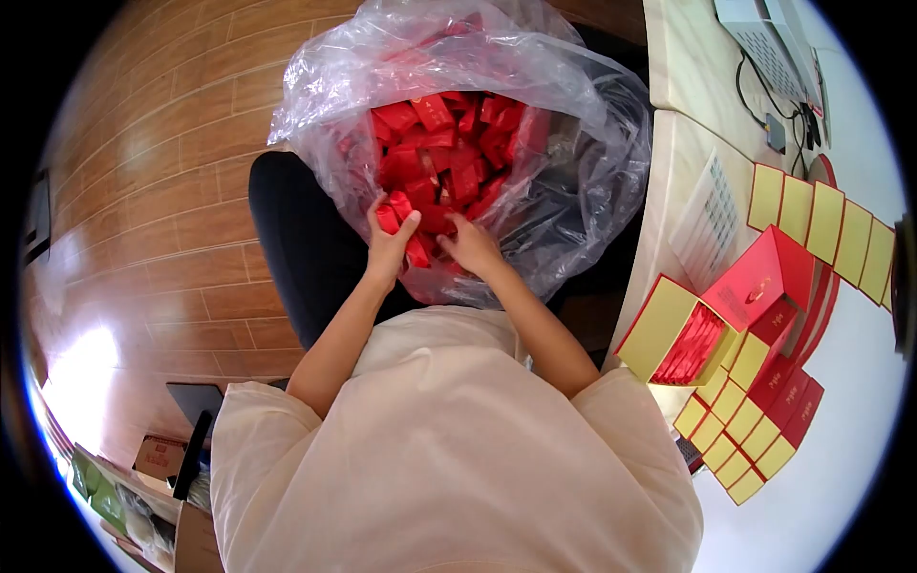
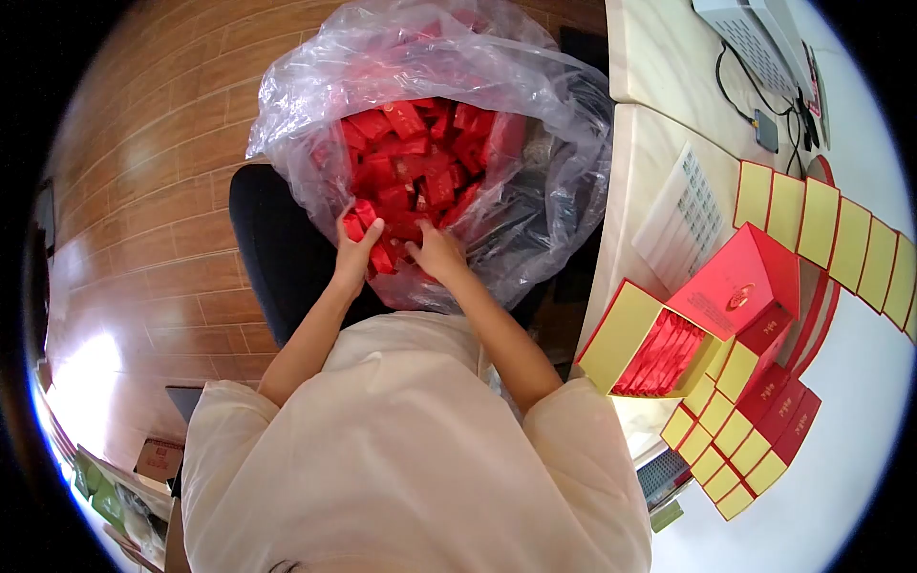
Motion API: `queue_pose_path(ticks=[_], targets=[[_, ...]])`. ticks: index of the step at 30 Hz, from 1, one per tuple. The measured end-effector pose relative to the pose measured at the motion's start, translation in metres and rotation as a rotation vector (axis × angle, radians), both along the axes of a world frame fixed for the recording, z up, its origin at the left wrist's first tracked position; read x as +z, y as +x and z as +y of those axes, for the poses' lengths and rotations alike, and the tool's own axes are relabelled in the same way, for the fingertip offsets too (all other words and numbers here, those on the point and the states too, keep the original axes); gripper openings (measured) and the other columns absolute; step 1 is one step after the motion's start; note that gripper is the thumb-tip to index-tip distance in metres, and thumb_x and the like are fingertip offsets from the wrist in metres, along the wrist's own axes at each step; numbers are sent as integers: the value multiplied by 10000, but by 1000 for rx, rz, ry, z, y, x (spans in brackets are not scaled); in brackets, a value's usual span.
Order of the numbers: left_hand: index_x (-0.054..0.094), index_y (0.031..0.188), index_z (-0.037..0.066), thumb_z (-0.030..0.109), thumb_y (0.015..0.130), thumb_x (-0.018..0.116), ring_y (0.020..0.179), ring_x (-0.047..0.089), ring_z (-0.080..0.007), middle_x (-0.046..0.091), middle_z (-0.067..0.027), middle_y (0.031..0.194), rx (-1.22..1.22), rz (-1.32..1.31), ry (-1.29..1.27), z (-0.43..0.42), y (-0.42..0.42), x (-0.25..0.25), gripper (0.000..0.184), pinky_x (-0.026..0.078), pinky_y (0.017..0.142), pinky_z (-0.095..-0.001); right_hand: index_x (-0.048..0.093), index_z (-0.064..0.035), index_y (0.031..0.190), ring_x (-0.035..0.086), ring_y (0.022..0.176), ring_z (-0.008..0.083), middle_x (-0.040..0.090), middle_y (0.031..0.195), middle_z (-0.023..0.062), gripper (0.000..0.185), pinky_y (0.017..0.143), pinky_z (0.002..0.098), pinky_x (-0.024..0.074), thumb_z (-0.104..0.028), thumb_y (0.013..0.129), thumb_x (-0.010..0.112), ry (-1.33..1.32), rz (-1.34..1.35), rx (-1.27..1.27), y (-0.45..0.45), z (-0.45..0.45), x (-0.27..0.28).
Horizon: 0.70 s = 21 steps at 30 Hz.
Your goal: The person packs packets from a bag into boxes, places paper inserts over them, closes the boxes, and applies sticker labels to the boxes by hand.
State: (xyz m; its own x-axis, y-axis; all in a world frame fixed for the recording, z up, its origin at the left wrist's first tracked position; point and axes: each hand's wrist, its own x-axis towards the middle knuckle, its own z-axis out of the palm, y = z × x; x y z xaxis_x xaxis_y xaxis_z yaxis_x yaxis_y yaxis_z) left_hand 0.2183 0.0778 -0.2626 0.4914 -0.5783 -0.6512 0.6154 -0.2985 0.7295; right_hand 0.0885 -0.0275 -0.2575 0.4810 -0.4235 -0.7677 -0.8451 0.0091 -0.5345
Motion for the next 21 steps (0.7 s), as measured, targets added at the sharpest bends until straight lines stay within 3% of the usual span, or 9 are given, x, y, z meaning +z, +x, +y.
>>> queue_pose_path(ticks=[1,2,4,7,14,17,19,20,21], targets=[[253,1414,98,277,834,729,1207,450,-238,409,-148,1340,-3,5,1,-1,1,-3,772,402,994,-343,503,-60,1295,638,787,303,641,826,127,527,750,402,518,-257,830,653,-459,62,212,-3,-1,-16],[259,1412,95,297,844,716,1208,449,-240,405,-151,1344,50,-8,61,-1,3,-7,757,403,993,-341,503,-60,1295,638,787,303,641,826,127,527,750,402,518,-257,830,653,-457,66,211,-7,-4,-38],[276,1405,90,353,867,681,1212,444,-247,403,-158,1344,129,-45,129,3,3,-22,724,394,997,-339,497,-76,1297,583,1002,382,616,1092,197,609,908,440,465,-283,769,719,-470,53,97,-9,-8,-78],[278,1405,84,362,865,680,1217,438,-251,399,-159,1346,134,-104,137,2,1,-17,728,380,1007,-344,520,-97,1267,525,1114,346,549,1211,206,573,953,419,435,-273,762,726,-448,71,224,1,-2,-88],[304,1380,64,379,870,670,1184,462,-235,426,-139,1318,151,-69,150,3,3,-28,702,383,993,-328,563,-90,1194,544,1097,330,573,1190,175,477,931,425,444,-252,770,713,-572,112,577,13,3,-73],[308,1369,81,364,878,664,1177,471,-229,447,-124,1293,212,51,103,3,4,-35,669,398,984,-339,585,-67,1135,569,1082,316,594,1165,177,335,919,415,448,-245,856,635,-403,-86,193,9,-1,-73],[308,1363,93,351,884,659,1170,477,-225,456,-117,1284,211,106,47,-1,6,-17,648,408,977,-345,579,-49,1148,586,1082,293,608,1148,189,302,911,384,451,-265,946,517,-145,-80,-306,11,-15,-45],[308,1357,105,338,889,654,1163,482,-221,464,-110,1275,210,158,-4,-5,8,-4,627,418,970,-350,561,-46,1181,530,1131,394,586,1193,214,367,923,395,438,-314,994,393,-206,-189,-323,1,-19,-46],[308,1357,105,338,889,654,1163,482,-221,464,-110,1275,200,159,-12,-8,9,7,627,418,970,-350,561,-46,1181,530,1131,394,586,1193,214,367,923,395,438,-314,994,393,-217,-190,-332,1,-19,-30]])
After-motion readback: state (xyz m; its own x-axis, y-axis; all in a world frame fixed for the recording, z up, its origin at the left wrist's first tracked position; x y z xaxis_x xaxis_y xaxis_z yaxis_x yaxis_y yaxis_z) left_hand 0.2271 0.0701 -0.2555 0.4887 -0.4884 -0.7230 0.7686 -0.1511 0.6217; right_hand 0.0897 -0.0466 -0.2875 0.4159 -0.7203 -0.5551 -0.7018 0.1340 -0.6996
